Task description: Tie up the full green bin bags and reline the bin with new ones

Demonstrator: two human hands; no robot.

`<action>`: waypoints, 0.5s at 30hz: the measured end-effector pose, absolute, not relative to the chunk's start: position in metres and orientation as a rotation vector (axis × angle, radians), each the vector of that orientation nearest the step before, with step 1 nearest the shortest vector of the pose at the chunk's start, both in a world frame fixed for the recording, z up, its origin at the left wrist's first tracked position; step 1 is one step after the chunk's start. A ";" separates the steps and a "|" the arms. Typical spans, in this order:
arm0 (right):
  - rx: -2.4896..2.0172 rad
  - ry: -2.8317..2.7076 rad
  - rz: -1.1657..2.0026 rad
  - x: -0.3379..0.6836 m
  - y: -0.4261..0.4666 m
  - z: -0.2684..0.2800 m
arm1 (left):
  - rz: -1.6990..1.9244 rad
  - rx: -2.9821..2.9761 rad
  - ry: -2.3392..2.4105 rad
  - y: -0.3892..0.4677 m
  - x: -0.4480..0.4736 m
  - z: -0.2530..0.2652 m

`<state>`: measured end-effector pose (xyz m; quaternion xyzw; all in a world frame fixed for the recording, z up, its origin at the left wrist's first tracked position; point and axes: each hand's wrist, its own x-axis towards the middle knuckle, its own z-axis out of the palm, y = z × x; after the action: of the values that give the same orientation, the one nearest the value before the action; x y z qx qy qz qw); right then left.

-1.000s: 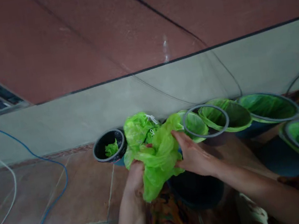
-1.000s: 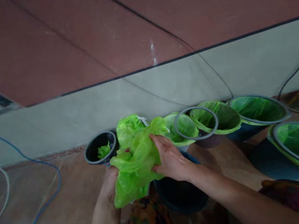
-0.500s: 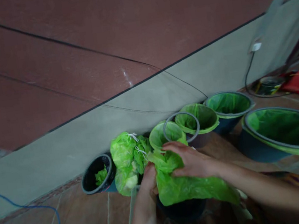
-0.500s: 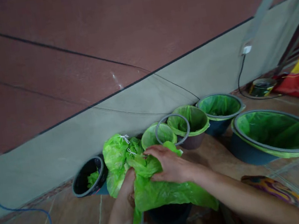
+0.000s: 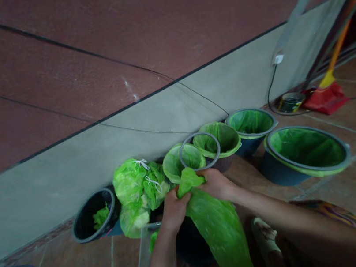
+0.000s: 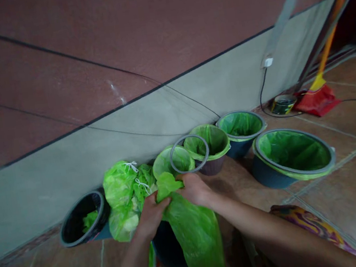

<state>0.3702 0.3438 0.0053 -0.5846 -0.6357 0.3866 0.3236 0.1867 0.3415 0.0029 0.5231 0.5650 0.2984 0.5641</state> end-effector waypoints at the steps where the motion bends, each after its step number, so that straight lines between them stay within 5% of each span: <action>1: -1.521 -1.612 1.069 0.375 0.347 0.006 | 0.705 1.218 1.345 0.343 0.183 0.002; 8: -1.442 -1.134 1.456 0.418 0.358 0.015 | 0.669 1.247 1.491 0.353 0.141 0.002; 15: -1.485 -1.043 1.337 0.445 0.360 0.024 | 0.698 1.369 1.680 0.360 0.123 0.005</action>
<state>0.4449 0.3600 0.0240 -0.5949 -0.4178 0.5357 0.4295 0.1233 0.3596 0.0046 0.5459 0.6699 0.2783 0.4193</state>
